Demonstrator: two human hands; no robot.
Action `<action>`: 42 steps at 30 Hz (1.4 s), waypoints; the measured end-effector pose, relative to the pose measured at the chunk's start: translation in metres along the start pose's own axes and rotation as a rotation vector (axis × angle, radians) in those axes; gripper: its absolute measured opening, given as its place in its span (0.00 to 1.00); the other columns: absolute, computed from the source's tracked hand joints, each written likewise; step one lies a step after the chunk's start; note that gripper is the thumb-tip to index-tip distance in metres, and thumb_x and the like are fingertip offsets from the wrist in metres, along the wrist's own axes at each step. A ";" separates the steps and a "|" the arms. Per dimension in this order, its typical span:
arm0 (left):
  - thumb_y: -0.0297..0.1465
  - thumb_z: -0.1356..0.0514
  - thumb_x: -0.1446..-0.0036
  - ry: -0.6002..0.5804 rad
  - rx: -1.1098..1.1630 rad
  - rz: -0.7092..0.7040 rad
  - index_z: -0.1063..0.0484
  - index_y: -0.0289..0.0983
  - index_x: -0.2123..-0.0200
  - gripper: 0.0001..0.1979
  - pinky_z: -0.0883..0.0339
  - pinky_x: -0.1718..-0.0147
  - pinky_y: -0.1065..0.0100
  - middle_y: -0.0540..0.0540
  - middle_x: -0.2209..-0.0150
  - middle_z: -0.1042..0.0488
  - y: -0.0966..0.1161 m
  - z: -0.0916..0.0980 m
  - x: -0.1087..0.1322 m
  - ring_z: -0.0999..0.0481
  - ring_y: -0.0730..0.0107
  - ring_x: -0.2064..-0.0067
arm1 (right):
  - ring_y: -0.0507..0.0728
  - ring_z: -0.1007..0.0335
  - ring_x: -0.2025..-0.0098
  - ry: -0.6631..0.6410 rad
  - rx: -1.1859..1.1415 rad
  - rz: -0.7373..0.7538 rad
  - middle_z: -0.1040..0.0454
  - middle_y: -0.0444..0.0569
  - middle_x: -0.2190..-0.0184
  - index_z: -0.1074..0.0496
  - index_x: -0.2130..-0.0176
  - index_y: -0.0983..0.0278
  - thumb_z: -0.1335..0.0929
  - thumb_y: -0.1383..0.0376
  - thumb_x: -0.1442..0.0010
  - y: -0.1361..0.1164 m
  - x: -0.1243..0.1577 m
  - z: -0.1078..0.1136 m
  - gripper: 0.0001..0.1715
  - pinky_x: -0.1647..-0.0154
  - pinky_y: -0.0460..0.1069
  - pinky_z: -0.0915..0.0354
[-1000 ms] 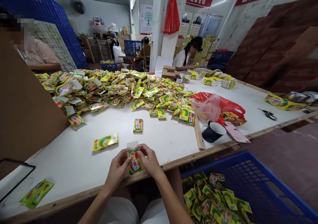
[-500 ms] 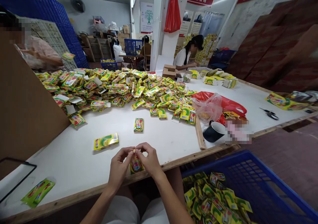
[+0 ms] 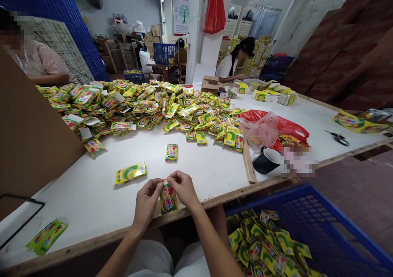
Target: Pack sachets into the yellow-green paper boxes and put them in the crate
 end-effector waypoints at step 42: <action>0.37 0.45 0.40 -0.263 -0.131 -0.063 0.44 0.37 0.50 0.18 0.33 0.59 0.67 0.42 0.53 0.33 0.006 0.019 0.010 0.29 0.68 0.55 | 0.05 0.98 0.52 0.081 -0.133 -0.129 0.57 0.14 0.41 0.66 0.29 0.62 0.95 0.60 0.43 -0.020 0.033 -0.026 0.67 0.47 0.05 0.91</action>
Point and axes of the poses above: each hand's wrist, its own x-axis away from the middle knuckle, its own z-axis out of the back of the hand, y = z × x, the point moved 5 cm from there along -x, towards the middle knuckle
